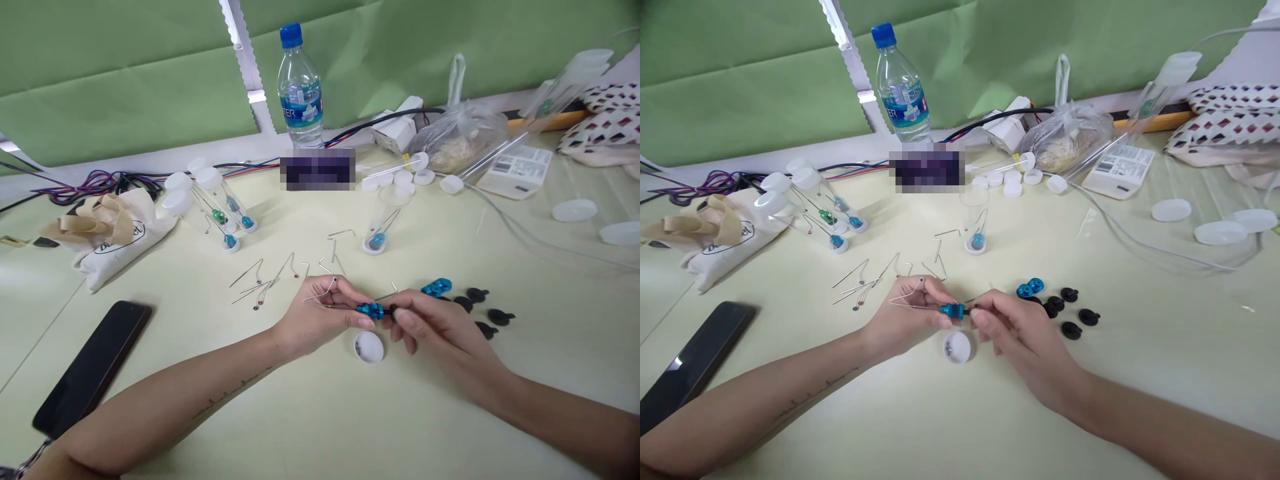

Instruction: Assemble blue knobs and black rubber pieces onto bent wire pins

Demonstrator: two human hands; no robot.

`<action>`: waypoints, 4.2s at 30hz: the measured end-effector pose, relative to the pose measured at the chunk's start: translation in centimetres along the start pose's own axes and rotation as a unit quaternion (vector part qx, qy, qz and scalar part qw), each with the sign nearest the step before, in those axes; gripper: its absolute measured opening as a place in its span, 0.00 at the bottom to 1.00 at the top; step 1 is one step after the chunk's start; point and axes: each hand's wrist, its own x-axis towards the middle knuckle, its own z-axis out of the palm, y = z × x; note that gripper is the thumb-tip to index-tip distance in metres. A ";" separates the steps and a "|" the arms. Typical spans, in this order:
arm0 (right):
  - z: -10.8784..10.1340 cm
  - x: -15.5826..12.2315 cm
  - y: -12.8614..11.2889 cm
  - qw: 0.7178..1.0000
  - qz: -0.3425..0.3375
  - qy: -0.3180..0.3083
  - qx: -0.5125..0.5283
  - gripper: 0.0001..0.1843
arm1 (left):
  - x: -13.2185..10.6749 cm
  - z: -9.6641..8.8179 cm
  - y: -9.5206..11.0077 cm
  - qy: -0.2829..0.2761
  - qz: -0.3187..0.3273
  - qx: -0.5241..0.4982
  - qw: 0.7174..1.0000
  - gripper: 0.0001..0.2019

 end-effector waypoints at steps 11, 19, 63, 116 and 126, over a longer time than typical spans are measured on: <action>0.0 0.1 0.0 1.000 0.007 -0.006 -0.025 0.15 | 0.1 0.2 0.2 -0.015 -0.019 -0.017 1.000 0.10; 0.1 -0.1 0.4 0.998 -0.038 0.037 -0.030 0.09 | 0.1 0.1 0.1 -0.023 -0.015 -0.027 0.999 0.10; 0.0 0.1 0.4 1.000 0.004 -0.020 0.000 0.17 | 0.2 0.1 -0.1 -0.038 -0.011 -0.029 0.999 0.10; -0.1 -0.1 -0.1 0.990 -0.054 0.013 -0.129 0.21 | 0.1 -0.1 -0.1 -0.026 0.000 -0.015 1.000 0.10; 0.0 -0.7 0.7 0.996 -0.049 0.065 -0.041 0.15 | 0.2 0.2 0.2 0.016 -0.008 -0.026 1.000 0.10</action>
